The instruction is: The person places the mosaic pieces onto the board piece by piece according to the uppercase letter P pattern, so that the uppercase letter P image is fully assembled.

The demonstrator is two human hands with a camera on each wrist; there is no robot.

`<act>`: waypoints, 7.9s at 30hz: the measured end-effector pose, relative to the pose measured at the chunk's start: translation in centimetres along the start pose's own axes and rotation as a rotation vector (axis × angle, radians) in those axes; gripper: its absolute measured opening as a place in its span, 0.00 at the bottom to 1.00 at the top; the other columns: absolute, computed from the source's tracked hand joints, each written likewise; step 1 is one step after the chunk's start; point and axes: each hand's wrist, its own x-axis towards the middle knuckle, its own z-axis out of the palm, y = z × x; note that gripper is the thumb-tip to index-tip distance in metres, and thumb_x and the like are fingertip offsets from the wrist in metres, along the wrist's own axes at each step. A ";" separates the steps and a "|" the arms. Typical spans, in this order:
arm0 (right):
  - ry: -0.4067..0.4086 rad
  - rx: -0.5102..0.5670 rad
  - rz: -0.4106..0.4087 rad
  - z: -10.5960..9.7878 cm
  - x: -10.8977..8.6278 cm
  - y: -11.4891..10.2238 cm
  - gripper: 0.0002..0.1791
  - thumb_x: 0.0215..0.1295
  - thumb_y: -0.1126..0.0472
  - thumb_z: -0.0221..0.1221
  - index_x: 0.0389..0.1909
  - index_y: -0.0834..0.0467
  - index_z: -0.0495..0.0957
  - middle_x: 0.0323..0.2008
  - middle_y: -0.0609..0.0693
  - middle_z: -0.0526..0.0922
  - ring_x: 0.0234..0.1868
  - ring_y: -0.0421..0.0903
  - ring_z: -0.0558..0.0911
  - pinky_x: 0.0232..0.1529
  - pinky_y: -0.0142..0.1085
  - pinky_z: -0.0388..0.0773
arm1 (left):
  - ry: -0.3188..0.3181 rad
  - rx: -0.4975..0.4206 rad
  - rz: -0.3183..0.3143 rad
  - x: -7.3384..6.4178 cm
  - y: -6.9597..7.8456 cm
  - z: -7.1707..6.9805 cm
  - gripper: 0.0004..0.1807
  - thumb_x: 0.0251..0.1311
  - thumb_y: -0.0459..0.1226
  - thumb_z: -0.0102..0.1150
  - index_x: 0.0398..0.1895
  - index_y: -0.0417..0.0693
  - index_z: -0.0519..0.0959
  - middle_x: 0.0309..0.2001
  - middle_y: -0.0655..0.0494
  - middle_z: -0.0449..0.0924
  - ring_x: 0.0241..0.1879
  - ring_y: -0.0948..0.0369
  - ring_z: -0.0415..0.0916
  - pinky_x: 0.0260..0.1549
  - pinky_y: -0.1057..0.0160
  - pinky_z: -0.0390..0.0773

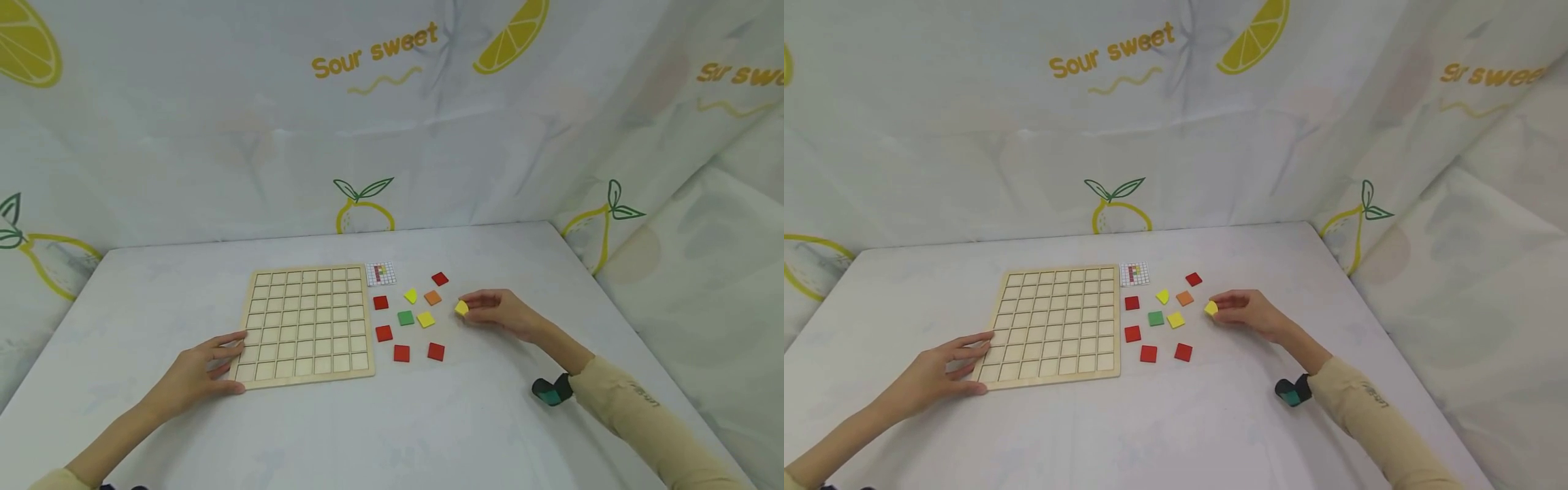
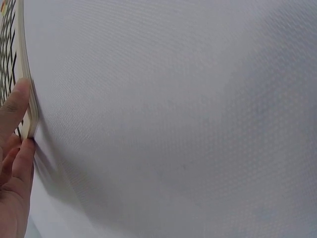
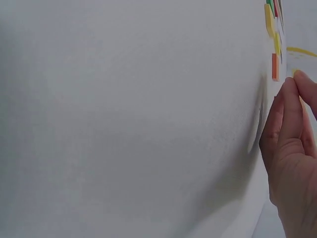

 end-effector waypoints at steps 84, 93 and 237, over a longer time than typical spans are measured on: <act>-0.153 0.189 -0.007 8.0 11.7 -6.5 0.21 0.65 0.70 0.59 0.59 0.66 0.73 0.54 0.57 0.78 0.50 0.48 0.77 0.56 0.35 0.80 | -0.033 -0.051 -0.062 0.1 0.2 -0.1 0.40 0.38 0.37 0.76 0.55 0.22 0.72 0.66 0.38 0.65 0.59 0.40 0.67 0.49 0.69 0.81; -0.191 0.203 -0.028 9.6 12.8 -7.4 0.22 0.64 0.72 0.59 0.59 0.67 0.72 0.51 0.55 0.81 0.45 0.43 0.81 0.55 0.36 0.81 | -0.023 -0.051 -0.038 0.1 0.2 -0.1 0.39 0.38 0.37 0.76 0.53 0.22 0.73 0.66 0.38 0.65 0.58 0.41 0.69 0.49 0.69 0.81; -0.110 -0.326 -0.189 1.3 5.6 -2.7 0.20 0.59 0.67 0.66 0.53 0.66 0.77 0.49 0.61 0.80 0.48 0.52 0.81 0.49 0.29 0.83 | -0.018 -0.057 -0.084 0.1 0.2 -0.2 0.40 0.38 0.37 0.77 0.55 0.23 0.72 0.66 0.39 0.65 0.59 0.43 0.68 0.49 0.72 0.80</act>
